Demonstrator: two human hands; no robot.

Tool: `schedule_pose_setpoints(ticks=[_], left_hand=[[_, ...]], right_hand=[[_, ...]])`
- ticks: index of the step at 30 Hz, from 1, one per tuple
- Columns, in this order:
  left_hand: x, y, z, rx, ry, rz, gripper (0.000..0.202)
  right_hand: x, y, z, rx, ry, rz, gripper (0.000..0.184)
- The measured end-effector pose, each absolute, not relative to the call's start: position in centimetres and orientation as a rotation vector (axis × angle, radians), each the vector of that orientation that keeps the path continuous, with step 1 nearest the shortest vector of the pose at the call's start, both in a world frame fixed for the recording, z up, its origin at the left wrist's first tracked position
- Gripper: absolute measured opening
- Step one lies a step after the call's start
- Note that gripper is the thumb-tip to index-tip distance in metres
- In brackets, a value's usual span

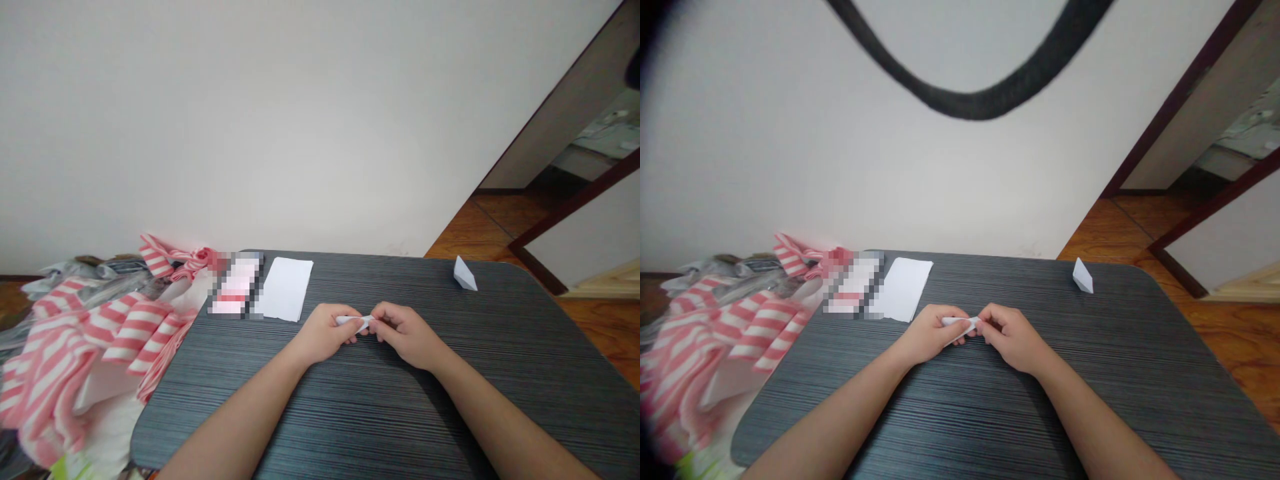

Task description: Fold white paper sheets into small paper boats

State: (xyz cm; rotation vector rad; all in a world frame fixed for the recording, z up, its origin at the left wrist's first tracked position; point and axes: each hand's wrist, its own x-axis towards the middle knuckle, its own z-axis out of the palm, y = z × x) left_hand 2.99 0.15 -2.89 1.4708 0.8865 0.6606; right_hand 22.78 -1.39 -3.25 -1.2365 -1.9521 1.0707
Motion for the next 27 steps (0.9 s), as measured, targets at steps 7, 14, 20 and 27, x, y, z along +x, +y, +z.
schedule_pose_setpoints(ticks=[7, 14, 20, 27], left_hand=[[3.01, 0.02, -2.85, 1.411, 0.875, 0.668, 0.030], [2.94, 0.01, -2.98, 1.363, 0.875, 0.660, 0.029], [2.90, 0.09, -3.11, 1.323, 0.865, 0.662, 0.027], [2.89, 0.06, -3.19, 1.285, 0.857, 0.661, 0.026]], right_hand=[[22.72, -1.37, -3.33, -1.188, -1.926, 1.070, 0.012], [22.88, -1.32, -3.54, -1.146, -1.929, 1.062, 0.008], [22.92, -1.15, -2.87, -1.020, -1.993, 0.980, 0.013], [23.24, -0.94, -3.52, -0.951, -1.989, 0.957, 0.017]])
